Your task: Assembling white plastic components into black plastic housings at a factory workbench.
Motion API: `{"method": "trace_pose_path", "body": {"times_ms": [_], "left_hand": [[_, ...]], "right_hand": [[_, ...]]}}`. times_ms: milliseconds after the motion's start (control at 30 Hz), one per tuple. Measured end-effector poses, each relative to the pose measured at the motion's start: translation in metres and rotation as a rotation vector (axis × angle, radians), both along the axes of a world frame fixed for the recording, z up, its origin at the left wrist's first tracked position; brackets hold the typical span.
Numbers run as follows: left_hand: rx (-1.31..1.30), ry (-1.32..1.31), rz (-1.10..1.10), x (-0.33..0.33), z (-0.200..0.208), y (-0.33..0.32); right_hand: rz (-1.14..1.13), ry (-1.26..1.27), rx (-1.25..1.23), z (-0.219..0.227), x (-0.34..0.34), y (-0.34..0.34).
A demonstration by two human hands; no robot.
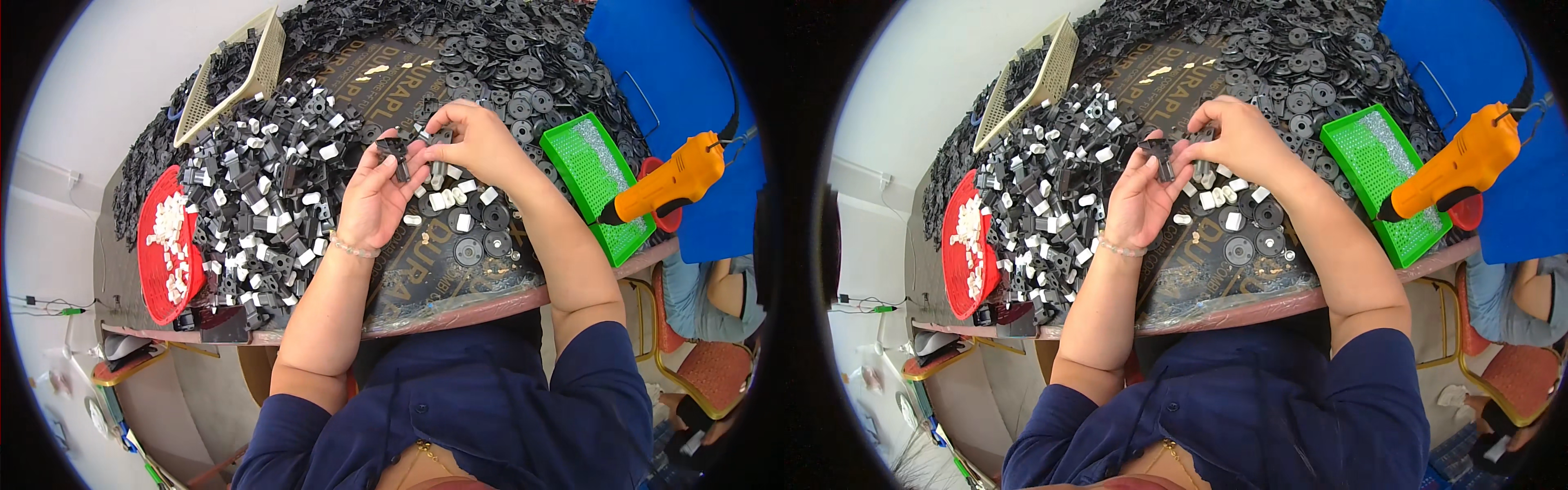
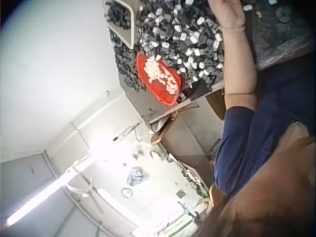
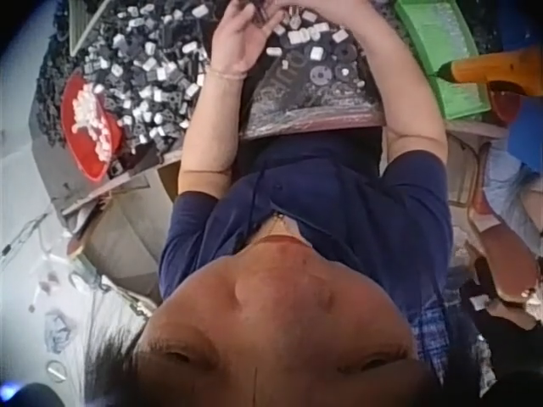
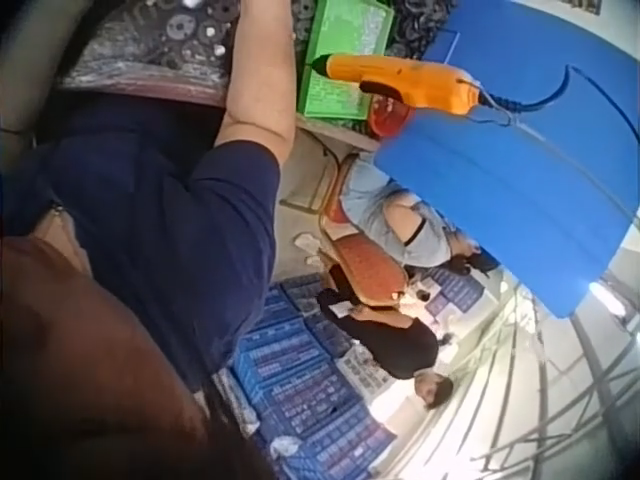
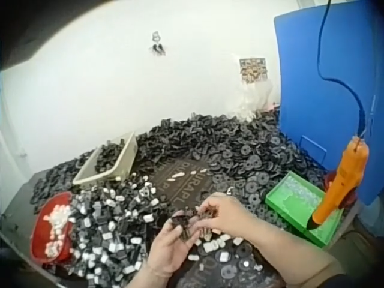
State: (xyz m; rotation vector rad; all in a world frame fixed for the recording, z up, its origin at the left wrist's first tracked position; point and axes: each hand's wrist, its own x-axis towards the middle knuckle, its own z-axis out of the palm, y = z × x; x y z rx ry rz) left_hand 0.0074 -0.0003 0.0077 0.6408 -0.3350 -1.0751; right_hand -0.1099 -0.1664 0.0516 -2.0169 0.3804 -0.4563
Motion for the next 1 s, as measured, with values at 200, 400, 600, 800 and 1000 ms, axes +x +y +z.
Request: {"method": "trace_pose_path", "body": {"times_ms": [200,400,600,800,1000], "left_hand": [[-0.034,0.07,0.026,0.0,-0.003,-0.001],[-0.045,0.091,-0.081,-0.006,-0.002,0.003],[-0.068,0.144,-0.049,-0.006,-0.01,0.001],[-0.106,0.027,-0.046,-0.021,0.01,-0.001],[0.185,-0.635,0.198,-0.02,-0.001,0.001]], "right_hand": [[-0.016,-0.241,-0.02,0.001,0.001,0.009],[0.058,-0.414,0.125,-0.016,0.013,0.017],[0.057,-0.426,-0.132,-0.008,0.01,0.02],[-0.013,-0.406,-0.464,0.001,0.003,0.019],[0.142,-0.114,0.123,-0.005,0.001,-0.003]]}}
